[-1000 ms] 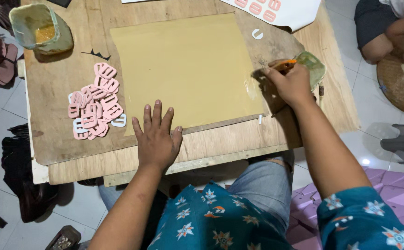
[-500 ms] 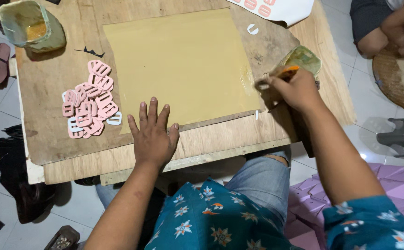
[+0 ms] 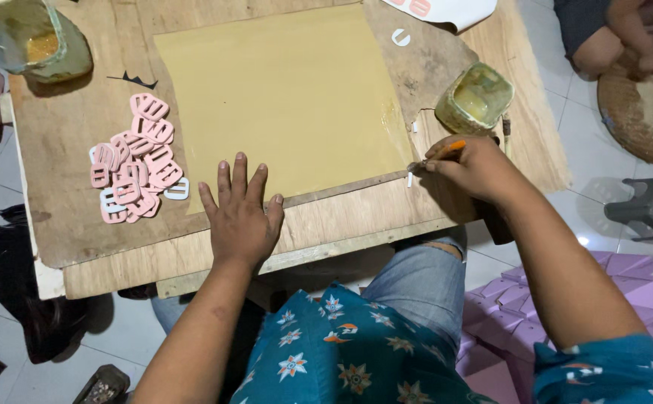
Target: The person brushes a yellow adhesive from a container onto a large flat sheet on the work table, repositioning the sheet to coat different areas. They then pick up small white buckle-shaped components and brush coating onto them one at a time.
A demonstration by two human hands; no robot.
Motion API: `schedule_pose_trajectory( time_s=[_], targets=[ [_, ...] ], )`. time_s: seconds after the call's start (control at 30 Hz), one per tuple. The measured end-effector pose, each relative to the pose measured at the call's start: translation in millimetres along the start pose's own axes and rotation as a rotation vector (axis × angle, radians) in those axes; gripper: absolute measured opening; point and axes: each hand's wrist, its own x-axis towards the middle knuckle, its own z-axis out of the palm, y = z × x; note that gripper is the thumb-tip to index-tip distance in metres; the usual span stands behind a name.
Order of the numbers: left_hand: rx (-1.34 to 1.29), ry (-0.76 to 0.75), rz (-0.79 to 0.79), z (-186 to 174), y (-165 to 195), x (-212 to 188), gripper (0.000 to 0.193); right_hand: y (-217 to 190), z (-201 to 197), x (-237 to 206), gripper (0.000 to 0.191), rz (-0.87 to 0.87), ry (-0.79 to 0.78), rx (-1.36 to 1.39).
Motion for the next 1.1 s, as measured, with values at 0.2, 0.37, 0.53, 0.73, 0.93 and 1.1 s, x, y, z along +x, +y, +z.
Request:
schedule_pose_trajectory(
  time_s=[0.2,0.37,0.53,0.73,0.93,1.1],
  targets=[
    [0.000,-0.006,0.001,-0.6,0.7,0.1,0.062,-10.5,2.8,14.1,0.014,-0.052,0.260,0.242],
    [-0.001,-0.003,0.000,0.8,0.9,0.8,0.062,-17.6,36.2,11.8,0.023,0.128,0.380,1.004],
    [0.009,0.008,0.011,2.0,-0.6,-1.0,0.063,7.4,51.8,4.6,0.026,-0.033,0.386,1.074],
    [0.018,0.005,0.009,1.1,0.1,0.2,0.062,35.1,69.1,5.9,0.035,0.060,0.234,1.147],
    [0.019,0.017,0.023,0.0,-0.8,-1.6,0.062,31.7,59.7,-12.7,0.038,0.018,0.239,0.972],
    [0.015,0.012,0.014,1.1,0.1,-1.4,0.062,9.9,50.0,-8.2,0.029,0.119,0.457,0.823]
  ],
)
